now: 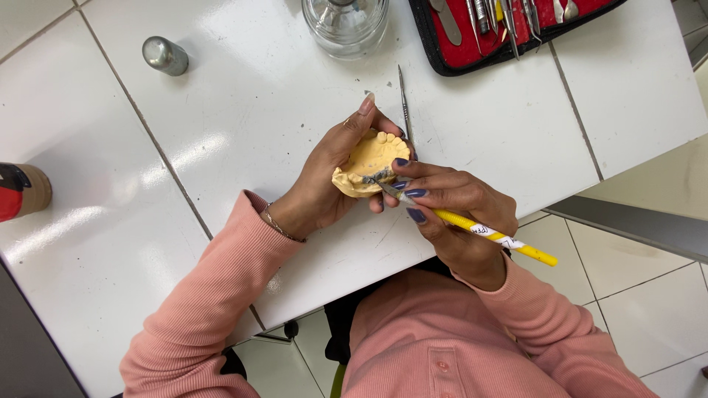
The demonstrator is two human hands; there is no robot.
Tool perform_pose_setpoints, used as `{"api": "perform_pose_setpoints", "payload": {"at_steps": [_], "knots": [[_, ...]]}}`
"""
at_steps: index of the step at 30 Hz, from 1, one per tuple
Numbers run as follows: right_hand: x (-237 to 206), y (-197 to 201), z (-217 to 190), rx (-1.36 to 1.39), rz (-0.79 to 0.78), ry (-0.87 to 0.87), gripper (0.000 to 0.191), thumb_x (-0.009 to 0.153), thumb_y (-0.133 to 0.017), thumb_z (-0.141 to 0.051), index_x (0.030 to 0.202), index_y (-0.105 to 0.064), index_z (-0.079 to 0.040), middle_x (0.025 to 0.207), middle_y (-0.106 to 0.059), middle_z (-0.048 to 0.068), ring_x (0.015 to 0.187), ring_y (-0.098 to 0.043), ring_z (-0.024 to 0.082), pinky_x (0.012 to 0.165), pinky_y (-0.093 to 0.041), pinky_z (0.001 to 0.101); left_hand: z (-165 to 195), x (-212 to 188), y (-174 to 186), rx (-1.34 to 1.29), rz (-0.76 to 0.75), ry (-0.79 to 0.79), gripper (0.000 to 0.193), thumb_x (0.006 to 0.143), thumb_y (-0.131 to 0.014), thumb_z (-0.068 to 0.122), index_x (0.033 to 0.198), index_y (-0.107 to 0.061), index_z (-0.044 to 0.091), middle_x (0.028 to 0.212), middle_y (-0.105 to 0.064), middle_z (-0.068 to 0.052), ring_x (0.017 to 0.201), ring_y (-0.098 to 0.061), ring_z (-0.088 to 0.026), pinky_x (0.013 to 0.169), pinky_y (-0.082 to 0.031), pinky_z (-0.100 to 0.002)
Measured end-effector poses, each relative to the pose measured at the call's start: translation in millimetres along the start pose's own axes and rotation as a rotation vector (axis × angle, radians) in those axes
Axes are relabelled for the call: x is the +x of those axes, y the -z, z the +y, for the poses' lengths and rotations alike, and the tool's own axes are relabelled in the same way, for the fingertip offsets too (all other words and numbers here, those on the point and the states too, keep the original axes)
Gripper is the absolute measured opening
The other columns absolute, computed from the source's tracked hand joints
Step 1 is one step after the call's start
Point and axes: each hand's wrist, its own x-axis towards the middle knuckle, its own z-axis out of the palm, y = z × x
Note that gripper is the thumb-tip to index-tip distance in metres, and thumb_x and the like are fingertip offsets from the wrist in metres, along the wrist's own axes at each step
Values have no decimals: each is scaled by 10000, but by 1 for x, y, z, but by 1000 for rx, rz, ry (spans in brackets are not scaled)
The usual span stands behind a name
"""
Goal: The person holds a plaster dental model with a denture in one hand and uses a yellow-handled metal instrument to scrape and trim material from the denture surface, rotating the model to work different areas and letting debris fall onto the bench.
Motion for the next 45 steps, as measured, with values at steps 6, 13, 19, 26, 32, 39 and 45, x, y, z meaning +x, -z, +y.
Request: {"api": "perform_pose_setpoints", "payload": {"at_steps": [6,13,19,26,32,39,45], "knots": [[2,-4,-2,-48,28,5,113,1055,-672,-83,1097,-594,-13,1140,-698,145,1206,-710,349,1020,-635,375,3,-3,-2,0,54,9,461,1096,-425,465,1174,-515,20,922,-682,-175,615,-716,-243,488,-598,-288],[3,-5,-3,-46,41,3,134,1061,-674,-111,1090,-592,-9,1138,-698,156,1198,-714,347,1016,-639,367,3,-5,0,-13,25,12,435,1096,-417,449,1153,-509,27,874,-676,-150,526,-694,-229,357,-513,-246],[4,-6,-4,-39,49,11,134,1059,-673,-107,1092,-590,-7,1142,-697,162,1197,-716,344,1015,-647,365,3,-5,0,2,15,2,437,1096,-399,454,1146,-501,31,862,-668,-144,525,-686,-220,358,-504,-240],[5,-7,-5,-67,31,-3,118,1052,-683,-76,1081,-591,-6,1142,-699,174,1192,-715,357,999,-644,364,3,-6,2,11,11,-1,433,1100,-392,455,1149,-502,39,835,-654,-133,522,-681,-209,354,-498,-233],[2,-8,-3,-60,46,18,120,1076,-662,-85,1116,-581,-5,1150,-683,160,1192,-717,357,1032,-640,383,2,-4,1,3,12,-41,398,1094,-380,433,1130,-469,47,999,-683,-161,536,-688,-211,360,-505,-235],[-1,-11,5,-26,96,32,133,1073,-665,-95,1114,-582,1,1151,-685,168,1183,-716,370,1030,-647,395,1,-4,-2,43,20,-83,348,1094,-350,406,1095,-446,72,1058,-685,-171,517,-678,-196,330,-491,-227],[-1,-10,3,-65,87,22,120,1070,-659,-82,1099,-582,4,1133,-691,174,1179,-719,372,994,-649,375,0,-2,-4,48,40,-94,342,1086,-371,404,1093,-442,70,1024,-687,-168,514,-674,-205,340,-493,-235]]}}
